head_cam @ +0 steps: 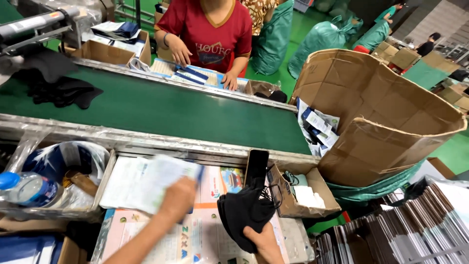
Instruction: Packing protective face masks into individual plastic bags on a conveyor belt production line.
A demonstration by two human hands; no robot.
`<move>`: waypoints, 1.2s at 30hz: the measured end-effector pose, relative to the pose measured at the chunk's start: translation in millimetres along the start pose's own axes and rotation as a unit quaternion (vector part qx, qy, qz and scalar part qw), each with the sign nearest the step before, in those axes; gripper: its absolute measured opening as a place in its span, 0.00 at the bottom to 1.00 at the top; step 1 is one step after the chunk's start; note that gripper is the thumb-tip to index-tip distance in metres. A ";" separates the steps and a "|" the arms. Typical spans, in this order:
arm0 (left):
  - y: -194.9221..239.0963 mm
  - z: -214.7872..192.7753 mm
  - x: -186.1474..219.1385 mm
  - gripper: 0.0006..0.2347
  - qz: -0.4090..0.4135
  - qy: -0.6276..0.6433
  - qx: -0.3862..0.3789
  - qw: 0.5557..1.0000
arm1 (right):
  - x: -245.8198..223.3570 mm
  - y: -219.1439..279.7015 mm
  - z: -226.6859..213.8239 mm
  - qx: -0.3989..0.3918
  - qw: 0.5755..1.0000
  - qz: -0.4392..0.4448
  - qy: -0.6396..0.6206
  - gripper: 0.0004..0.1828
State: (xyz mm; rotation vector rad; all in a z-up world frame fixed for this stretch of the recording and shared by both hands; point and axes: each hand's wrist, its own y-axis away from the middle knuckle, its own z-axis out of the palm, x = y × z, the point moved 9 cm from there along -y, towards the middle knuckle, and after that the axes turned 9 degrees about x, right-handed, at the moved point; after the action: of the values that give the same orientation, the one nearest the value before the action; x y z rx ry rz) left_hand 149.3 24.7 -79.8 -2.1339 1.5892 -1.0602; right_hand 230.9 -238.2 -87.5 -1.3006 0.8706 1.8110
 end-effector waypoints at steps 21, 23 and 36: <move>-25.3 -63.8 199.5 0.17 -0.058 0.461 -0.146 0.873 | -93.2 17.6 -3.0 -0.012 0.761 -0.322 0.563 0.20; -12.7 -54.3 196.7 0.13 0.004 0.468 -0.118 0.876 | -82.6 18.9 -8.1 -0.041 0.755 -0.251 0.604 0.17; -45.4 -71.5 171.9 0.14 -0.064 0.542 -0.213 0.811 | -106.5 21.9 -14.3 -0.078 0.923 -0.143 0.348 0.17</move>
State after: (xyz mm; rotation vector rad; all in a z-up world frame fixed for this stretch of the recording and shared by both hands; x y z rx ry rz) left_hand 153.8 -101.8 64.2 -1.9403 2.3055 -2.4618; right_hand 242.4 -279.7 13.4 -2.1155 0.8377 1.2013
